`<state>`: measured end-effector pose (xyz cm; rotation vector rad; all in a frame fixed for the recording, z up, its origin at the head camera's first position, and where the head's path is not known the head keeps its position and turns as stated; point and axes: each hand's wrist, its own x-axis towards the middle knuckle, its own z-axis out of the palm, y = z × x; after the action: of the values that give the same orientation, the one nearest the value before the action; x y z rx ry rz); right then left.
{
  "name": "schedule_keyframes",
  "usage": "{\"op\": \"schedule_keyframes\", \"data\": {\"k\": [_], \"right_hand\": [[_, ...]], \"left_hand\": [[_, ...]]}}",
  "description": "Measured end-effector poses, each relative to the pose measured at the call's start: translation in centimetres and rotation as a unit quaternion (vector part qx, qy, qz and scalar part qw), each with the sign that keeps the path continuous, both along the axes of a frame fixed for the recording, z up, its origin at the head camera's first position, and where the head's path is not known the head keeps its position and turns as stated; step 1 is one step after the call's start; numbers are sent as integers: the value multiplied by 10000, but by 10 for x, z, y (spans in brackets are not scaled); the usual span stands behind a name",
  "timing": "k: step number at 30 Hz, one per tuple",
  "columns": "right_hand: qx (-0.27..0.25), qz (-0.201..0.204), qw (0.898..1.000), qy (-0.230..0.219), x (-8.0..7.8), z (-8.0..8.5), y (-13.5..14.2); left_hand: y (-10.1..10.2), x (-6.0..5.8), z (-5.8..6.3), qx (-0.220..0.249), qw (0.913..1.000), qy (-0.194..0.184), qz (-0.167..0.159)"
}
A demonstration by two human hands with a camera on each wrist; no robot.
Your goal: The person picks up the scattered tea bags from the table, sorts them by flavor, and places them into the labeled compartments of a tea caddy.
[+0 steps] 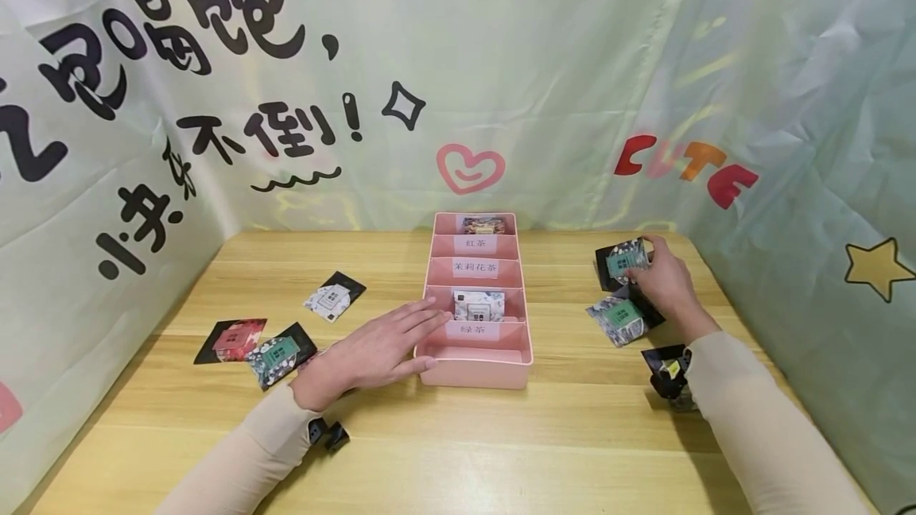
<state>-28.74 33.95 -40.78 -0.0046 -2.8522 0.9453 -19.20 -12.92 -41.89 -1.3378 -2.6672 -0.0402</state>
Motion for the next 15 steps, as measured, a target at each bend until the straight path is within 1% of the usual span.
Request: {"op": "schedule_keyframes", "data": {"k": [7, 15], "right_hand": [[170, -123, 9995, 231, 0, 10, 0], [69, -75, 9990, 437, 1, 20, -5]], "left_hand": [[0, 0, 0, 1, 10000, -27, 14], [0, 0, 0, 11, 10000, -15, -12]]}}
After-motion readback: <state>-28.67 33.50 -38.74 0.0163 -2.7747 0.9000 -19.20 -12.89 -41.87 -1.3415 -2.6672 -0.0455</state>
